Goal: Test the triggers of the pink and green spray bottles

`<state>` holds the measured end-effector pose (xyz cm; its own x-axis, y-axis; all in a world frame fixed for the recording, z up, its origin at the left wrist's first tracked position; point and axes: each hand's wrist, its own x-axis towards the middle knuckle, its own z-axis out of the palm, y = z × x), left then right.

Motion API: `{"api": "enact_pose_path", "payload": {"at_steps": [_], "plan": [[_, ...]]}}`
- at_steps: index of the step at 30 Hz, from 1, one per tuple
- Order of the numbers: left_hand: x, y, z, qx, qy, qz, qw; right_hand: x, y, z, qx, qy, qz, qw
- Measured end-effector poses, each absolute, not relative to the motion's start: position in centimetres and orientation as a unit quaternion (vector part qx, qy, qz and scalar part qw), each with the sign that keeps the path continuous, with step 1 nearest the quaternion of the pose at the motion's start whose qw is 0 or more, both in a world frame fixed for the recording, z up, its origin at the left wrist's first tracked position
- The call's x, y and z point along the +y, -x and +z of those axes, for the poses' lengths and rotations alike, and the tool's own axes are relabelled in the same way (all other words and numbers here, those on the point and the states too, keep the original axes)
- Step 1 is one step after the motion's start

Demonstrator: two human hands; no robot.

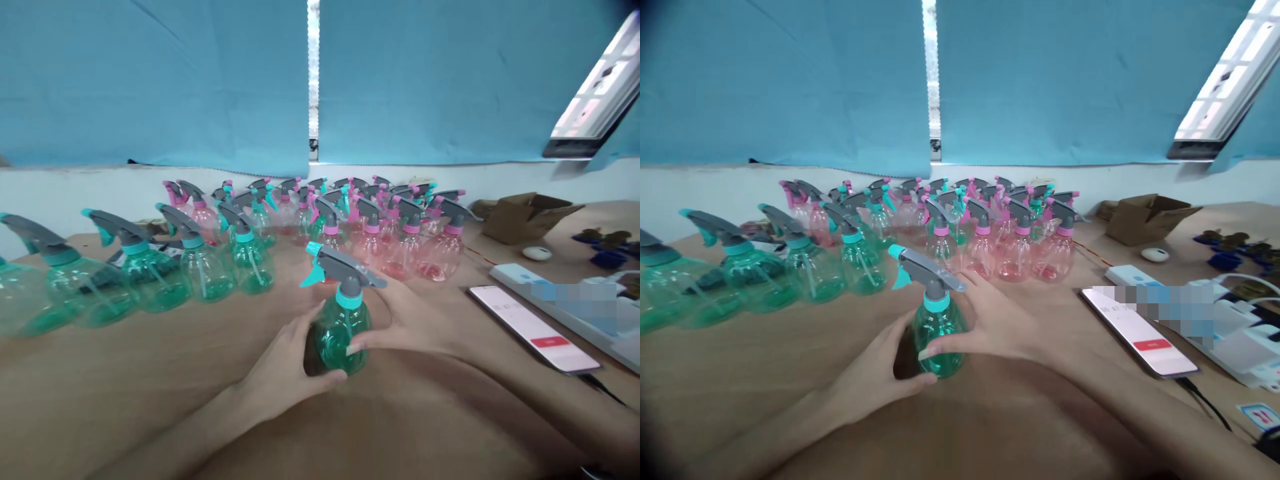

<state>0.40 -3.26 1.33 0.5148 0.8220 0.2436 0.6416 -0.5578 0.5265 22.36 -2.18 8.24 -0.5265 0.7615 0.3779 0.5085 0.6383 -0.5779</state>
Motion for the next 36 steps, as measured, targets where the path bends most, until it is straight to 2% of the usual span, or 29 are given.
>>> {"api": "enact_pose_path", "payload": {"at_steps": [6,12,18,24,28,32,36], "plan": [[-2.1,-1.4,1.7,0.399,-0.872,0.215,0.184,0.7,-22.6,7.7,-0.807,0.312,0.337,0.369],[-0.9,-2.1,1.9,0.366,-0.891,0.191,0.187,2.2,-20.9,7.4,-0.776,0.252,0.382,0.435],[0.0,-1.2,1.3,0.362,-0.908,0.157,0.142,1.9,-20.3,7.8,-0.740,0.276,0.438,0.430],[0.9,1.3,0.1,0.390,-0.906,0.148,0.071,2.4,-20.4,7.3,-0.772,0.341,0.377,0.382],[1.4,2.8,-0.1,0.425,-0.893,0.139,0.055,2.6,-20.2,6.8,-0.798,0.354,0.307,0.378],[1.5,3.2,-0.1,0.439,-0.889,0.120,0.049,2.8,-20.3,6.3,-0.803,0.361,0.292,0.373],[1.4,3.0,-0.2,0.436,-0.891,0.118,0.045,2.6,-20.5,6.1,-0.785,0.434,0.250,0.364]]}}
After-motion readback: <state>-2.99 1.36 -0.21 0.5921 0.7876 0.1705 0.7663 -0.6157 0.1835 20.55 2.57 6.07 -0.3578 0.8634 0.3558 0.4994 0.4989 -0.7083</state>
